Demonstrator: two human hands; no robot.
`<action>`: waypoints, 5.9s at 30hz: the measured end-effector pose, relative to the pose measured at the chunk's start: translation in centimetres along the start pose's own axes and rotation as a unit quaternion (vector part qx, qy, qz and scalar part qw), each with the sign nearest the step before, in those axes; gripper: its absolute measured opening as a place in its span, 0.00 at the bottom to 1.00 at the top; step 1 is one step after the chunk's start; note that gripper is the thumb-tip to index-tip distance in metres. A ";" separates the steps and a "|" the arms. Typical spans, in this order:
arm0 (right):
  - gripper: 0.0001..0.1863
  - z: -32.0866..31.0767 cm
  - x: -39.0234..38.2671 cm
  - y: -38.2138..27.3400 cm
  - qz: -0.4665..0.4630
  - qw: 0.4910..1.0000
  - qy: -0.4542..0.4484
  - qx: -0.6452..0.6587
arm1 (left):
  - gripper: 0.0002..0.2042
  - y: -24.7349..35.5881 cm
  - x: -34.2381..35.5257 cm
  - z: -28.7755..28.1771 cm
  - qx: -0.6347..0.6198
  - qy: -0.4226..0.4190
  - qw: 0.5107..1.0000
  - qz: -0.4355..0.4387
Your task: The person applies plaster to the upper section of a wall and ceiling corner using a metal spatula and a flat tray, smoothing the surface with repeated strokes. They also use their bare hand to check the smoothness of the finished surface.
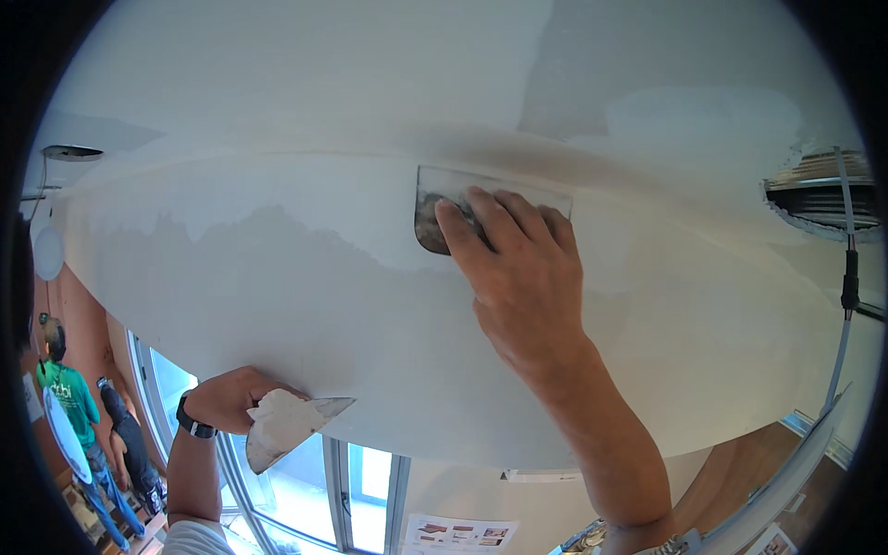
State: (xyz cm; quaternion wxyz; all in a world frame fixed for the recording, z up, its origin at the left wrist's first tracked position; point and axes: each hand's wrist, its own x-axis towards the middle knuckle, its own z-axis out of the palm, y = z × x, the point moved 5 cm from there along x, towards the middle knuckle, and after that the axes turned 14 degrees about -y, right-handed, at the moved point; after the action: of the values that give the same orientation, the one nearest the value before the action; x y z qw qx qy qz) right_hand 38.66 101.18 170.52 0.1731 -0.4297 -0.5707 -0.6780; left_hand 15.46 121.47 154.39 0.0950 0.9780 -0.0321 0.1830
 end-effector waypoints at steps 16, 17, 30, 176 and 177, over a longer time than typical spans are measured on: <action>0.30 2.5 3.5 -8.1 -0.087 0.995 0.004 0.041 | 0.26 0.2 -0.3 0.3 -0.012 0.000 0.999 -0.046; 0.32 2.7 4.0 -8.5 -0.085 0.995 0.009 0.050 | 0.27 0.3 -0.3 0.3 -0.010 -0.005 0.999 -0.050; 0.32 5.1 6.7 -8.5 -0.048 0.998 0.037 0.014 | 0.25 -0.2 -0.3 0.4 -0.014 -0.010 0.998 -0.052; 0.19 11.1 -30.2 -24.6 0.172 0.616 -0.366 0.676 | 0.29 4.0 -10.7 19.9 -0.108 0.236 0.789 -0.557; 0.19 11.4 -30.4 -24.1 0.262 0.521 -0.323 0.745 | 0.30 3.6 -10.7 20.3 -0.116 0.232 0.788 -0.558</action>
State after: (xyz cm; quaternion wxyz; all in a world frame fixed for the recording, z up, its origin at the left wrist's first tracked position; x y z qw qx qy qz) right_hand 42.89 110.93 131.52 0.4036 -0.4635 -0.7460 0.2564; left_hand 12.30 114.19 132.57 0.2979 0.7351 0.5213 0.3148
